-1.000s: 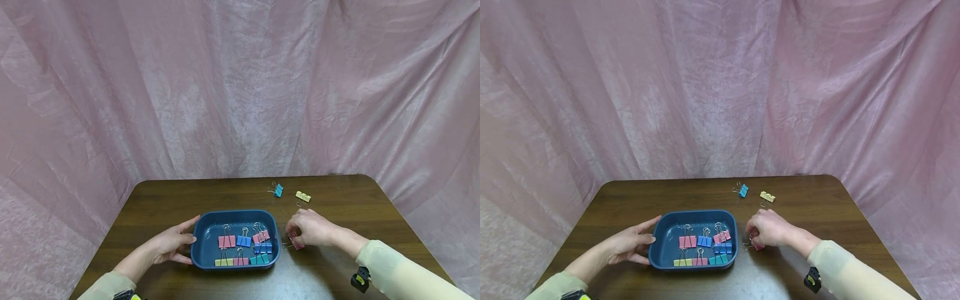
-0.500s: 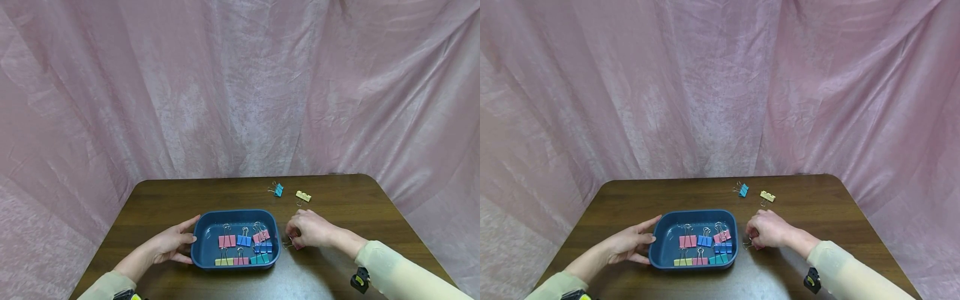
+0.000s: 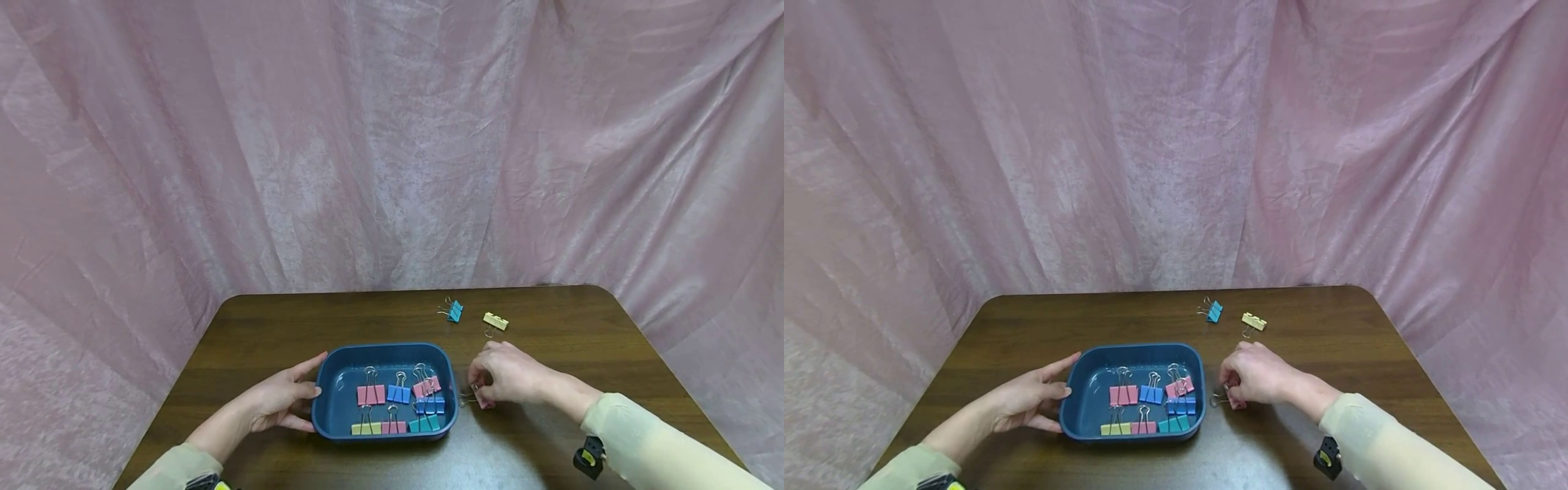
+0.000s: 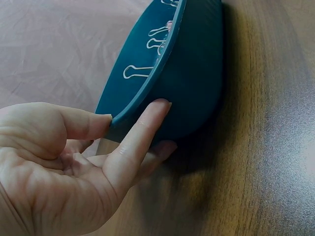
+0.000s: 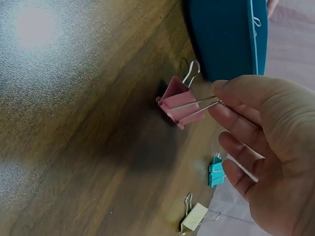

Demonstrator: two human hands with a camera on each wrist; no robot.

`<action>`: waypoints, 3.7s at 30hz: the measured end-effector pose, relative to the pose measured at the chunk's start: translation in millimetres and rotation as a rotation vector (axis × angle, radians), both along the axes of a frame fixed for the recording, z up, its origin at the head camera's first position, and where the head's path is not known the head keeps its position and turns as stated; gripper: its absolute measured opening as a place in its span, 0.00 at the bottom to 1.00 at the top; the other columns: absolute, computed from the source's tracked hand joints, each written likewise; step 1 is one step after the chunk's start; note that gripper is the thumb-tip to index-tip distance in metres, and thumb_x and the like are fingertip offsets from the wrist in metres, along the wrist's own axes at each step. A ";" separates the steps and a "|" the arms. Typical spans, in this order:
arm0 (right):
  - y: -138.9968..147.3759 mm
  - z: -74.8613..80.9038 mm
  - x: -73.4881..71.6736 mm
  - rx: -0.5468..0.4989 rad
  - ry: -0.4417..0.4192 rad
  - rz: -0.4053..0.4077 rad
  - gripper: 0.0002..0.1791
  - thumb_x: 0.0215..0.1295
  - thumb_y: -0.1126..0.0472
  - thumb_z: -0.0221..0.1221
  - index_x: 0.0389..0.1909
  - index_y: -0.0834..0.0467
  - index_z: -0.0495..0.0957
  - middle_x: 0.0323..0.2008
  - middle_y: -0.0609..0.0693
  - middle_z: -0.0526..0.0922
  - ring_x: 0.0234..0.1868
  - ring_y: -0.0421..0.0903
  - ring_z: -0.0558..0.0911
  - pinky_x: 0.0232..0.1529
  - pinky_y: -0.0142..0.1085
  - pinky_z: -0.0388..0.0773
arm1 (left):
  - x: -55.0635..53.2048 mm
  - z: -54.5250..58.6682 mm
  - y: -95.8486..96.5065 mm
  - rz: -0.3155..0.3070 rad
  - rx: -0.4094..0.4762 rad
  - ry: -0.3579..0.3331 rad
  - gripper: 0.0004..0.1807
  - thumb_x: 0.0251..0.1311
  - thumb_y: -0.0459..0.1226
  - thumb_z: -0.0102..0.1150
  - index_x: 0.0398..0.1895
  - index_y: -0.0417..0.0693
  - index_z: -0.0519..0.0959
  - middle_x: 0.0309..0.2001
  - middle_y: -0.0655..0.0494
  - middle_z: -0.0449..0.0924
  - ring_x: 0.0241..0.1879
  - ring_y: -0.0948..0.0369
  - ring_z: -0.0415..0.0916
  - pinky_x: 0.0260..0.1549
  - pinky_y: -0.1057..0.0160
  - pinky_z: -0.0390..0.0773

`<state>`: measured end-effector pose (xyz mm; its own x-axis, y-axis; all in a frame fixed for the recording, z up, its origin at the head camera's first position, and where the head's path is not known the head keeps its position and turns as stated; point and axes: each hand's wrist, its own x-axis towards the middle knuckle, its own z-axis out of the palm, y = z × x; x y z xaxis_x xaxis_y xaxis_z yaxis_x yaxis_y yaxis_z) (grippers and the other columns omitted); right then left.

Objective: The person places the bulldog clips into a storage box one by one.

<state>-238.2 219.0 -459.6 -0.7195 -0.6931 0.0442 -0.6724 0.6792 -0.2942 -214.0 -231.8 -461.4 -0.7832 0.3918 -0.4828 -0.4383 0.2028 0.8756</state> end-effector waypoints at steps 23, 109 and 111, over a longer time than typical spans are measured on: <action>9.0 4.9 -4.0 -0.037 0.052 -0.018 0.11 0.56 0.62 0.70 0.22 0.43 0.82 0.24 0.26 0.76 0.35 0.35 0.74 0.39 0.38 0.76 | 0.4 0.9 0.2 -0.007 0.006 0.002 0.41 0.74 0.31 0.51 0.84 0.56 0.45 0.63 0.31 0.72 0.50 0.41 0.83 0.37 0.45 0.87; 16.0 80.5 -28.7 -0.116 0.118 -0.255 0.05 0.64 0.61 0.67 0.34 0.48 0.89 0.27 0.32 0.85 0.28 0.35 0.76 0.36 0.40 0.73 | 3.8 -2.5 -4.9 -0.025 0.042 -0.009 0.42 0.74 0.32 0.51 0.84 0.54 0.42 0.62 0.33 0.73 0.51 0.40 0.82 0.37 0.45 0.88; 15.6 82.0 -28.8 -0.115 0.130 -0.260 0.05 0.64 0.61 0.67 0.34 0.48 0.89 0.26 0.31 0.84 0.29 0.37 0.75 0.37 0.41 0.72 | 3.8 -2.8 -4.5 -0.027 0.048 -0.006 0.42 0.74 0.32 0.52 0.84 0.54 0.42 0.62 0.32 0.72 0.51 0.40 0.82 0.38 0.45 0.88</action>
<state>-267.0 234.6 -377.6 -0.8549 -0.4722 0.2148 -0.5179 0.8005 -0.3017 -210.2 -236.4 -464.2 -0.7693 0.4350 -0.4680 -0.4388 0.1726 0.8818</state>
